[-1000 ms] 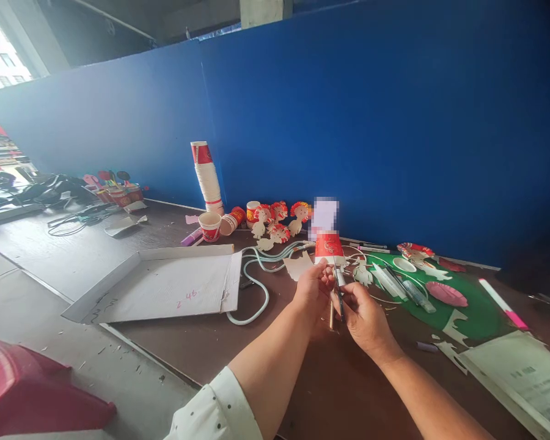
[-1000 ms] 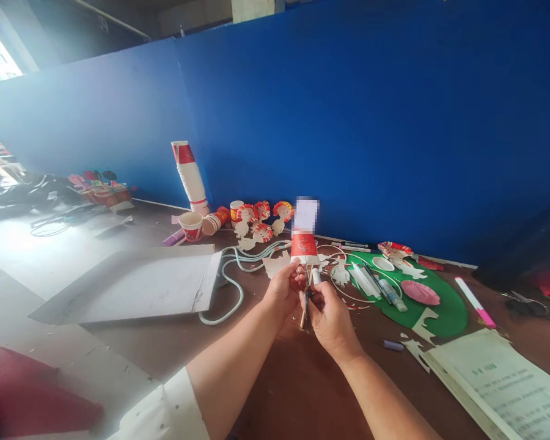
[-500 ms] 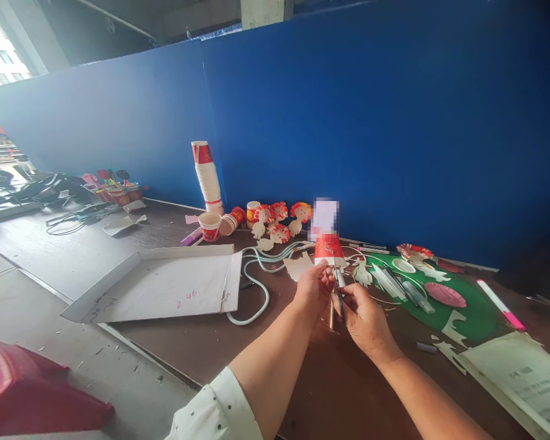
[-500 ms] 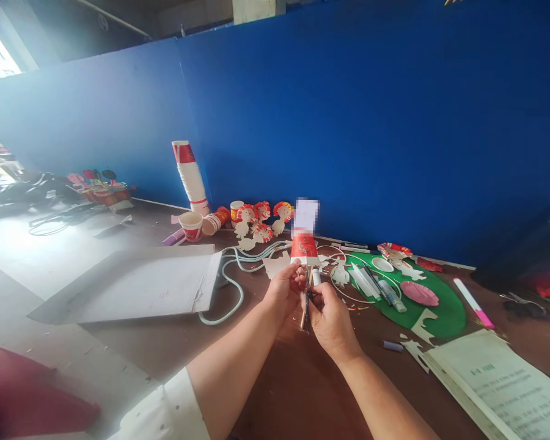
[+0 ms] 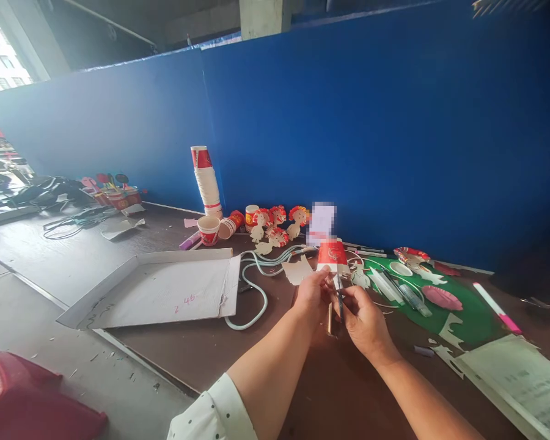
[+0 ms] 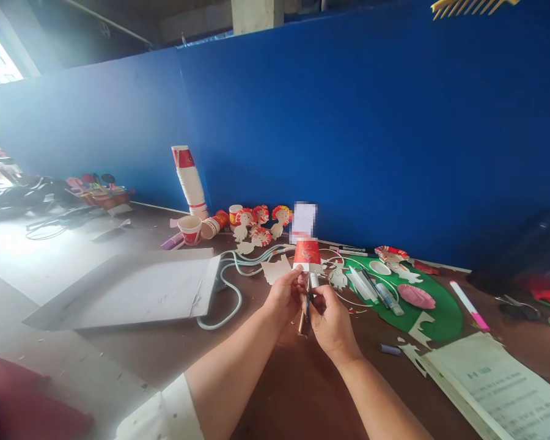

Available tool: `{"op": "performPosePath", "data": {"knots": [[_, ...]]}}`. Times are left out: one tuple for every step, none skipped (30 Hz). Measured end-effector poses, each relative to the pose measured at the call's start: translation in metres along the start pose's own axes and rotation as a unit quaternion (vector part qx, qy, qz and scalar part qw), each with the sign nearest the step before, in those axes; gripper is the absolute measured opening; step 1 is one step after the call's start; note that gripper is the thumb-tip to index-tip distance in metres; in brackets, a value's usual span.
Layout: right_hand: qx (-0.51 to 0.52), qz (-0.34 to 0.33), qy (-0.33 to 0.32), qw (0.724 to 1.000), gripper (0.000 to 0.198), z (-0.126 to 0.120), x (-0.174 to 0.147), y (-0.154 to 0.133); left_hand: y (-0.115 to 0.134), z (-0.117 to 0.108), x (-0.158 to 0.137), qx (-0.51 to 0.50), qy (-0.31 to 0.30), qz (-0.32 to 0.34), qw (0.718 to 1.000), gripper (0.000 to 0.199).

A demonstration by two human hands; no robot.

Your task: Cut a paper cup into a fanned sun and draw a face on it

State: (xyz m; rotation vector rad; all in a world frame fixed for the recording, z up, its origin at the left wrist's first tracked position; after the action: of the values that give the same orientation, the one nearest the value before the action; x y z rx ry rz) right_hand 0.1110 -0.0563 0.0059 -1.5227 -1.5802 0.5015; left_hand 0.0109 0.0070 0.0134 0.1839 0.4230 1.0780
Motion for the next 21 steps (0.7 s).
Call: {"op": "performPosePath", "data": {"knots": [[-0.005, -0.001, 0.003, 1.0, 0.024, -0.0004, 0.0002, 0.0004, -0.0009, -0.0005, 0.0001, 0.0, 0.004, 0.0, 1.0, 0.021], [-0.009, -0.003, 0.005, 1.0, 0.024, -0.0007, 0.0005, 0.0006, -0.0015, -0.001, 0.0002, -0.002, 0.009, 0.0, 1.0, 0.02], [-0.014, -0.005, 0.007, 1.0, 0.024, -0.0009, 0.0008, 0.0007, -0.0019, -0.0013, 0.0003, -0.005, 0.012, -0.001, 1.0, 0.019], [-0.017, -0.006, 0.009, 1.0, 0.023, -0.0009, 0.0012, 0.0008, -0.0022, -0.0013, 0.0003, -0.007, 0.013, -0.002, 1.0, 0.018], [-0.02, -0.007, 0.011, 1.0, 0.023, -0.001, 0.0017, 0.0009, -0.0022, -0.0011, 0.0003, -0.008, 0.011, -0.003, 1.0, 0.018], [-0.023, -0.008, 0.011, 1.0, 0.023, -0.0009, 0.0021, 0.0009, -0.002, -0.0007, 0.0002, -0.007, 0.009, -0.003, 1.0, 0.018], [-0.027, -0.011, 0.013, 0.999, 0.023, -0.001, 0.0026, 0.0009, -0.0017, -0.0003, -0.0001, -0.005, 0.007, -0.002, 1.0, 0.018], [-0.032, -0.013, 0.014, 0.999, 0.023, -0.0011, 0.0029, 0.001, -0.0014, 0.0002, -0.0004, -0.003, 0.006, -0.001, 1.0, 0.018], [-0.037, -0.014, 0.017, 0.999, 0.023, -0.0012, 0.0031, 0.0013, -0.001, 0.0006, -0.0008, -0.001, 0.007, 0.0, 1.0, 0.017], [-0.042, -0.015, 0.019, 0.999, 0.024, -0.0014, 0.0032, 0.0016, -0.0007, 0.0009, -0.0011, 0.001, 0.008, -0.001, 1.0, 0.017], [-0.048, -0.016, 0.02, 0.999, 0.024, -0.0015, 0.0032, 0.0019, -0.0005, 0.001, -0.0013, 0.003, 0.01, -0.001, 1.0, 0.017], [-0.052, -0.016, 0.021, 0.998, 0.025, -0.0016, 0.0031, 0.0022, -0.0002, 0.001, -0.0013, 0.007, 0.011, 0.001, 1.0, 0.017], [-0.054, -0.015, 0.022, 0.998, 0.025, -0.0017, 0.003, 0.0024, -0.0001, 0.0007, -0.0012, 0.014, 0.012, 0.005, 1.0, 0.017], [-0.054, -0.014, 0.021, 0.998, 0.025, -0.0017, 0.0028, 0.0026, 0.0, 0.0003, -0.001, 0.021, 0.014, 0.01, 1.0, 0.018], [-0.051, -0.012, 0.02, 0.998, 0.025, -0.0017, 0.0026, 0.0028, -0.0002, -0.0002, -0.0007, 0.03, 0.015, 0.015, 0.999, 0.02], [-0.047, -0.01, 0.019, 0.999, 0.025, -0.0017, 0.0026, 0.003, -0.0006, -0.0009, -0.0004, 0.038, 0.016, 0.018, 0.999, 0.021], [-0.044, -0.008, 0.02, 0.999, 0.025, -0.0018, 0.0028, 0.0032, -0.0013, -0.0014, -0.0003, 0.044, 0.015, 0.018, 0.999, 0.021], [-0.041, -0.008, 0.021, 0.999, 0.025, -0.002, 0.0032, 0.0034, -0.0023, -0.0019, -0.0003, 0.049, 0.013, 0.014, 0.999, 0.023], [-0.038, -0.008, 0.024, 0.999, 0.026, -0.0024, 0.0038, 0.0038, -0.0034, -0.0022, -0.0006, 0.053, 0.009, 0.011, 0.998, 0.024], [-0.036, -0.008, 0.028, 0.999, 0.026, -0.0029, 0.0045, 0.0043, -0.0045, -0.0023, -0.001, 0.058, 0.005, 0.009, 0.998, 0.026], [-0.034, -0.008, 0.032, 0.999, 0.027, -0.0035, 0.0052, 0.005, -0.0056, -0.0023, -0.0016, 0.063, 0.001, 0.007, 0.998, 0.027]]}}
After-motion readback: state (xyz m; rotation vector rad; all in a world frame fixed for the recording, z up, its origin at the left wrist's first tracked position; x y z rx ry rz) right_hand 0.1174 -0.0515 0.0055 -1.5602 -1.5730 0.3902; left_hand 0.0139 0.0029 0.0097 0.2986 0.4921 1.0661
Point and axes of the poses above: each hand's wrist, its own x-axis towards the middle knuckle, its own z-axis out of the palm, y = z × x, the point moved 2 cm from there along x, towards the middle knuckle, and after that the axes turned 5 degrees about -x, right-handed, at the moved point
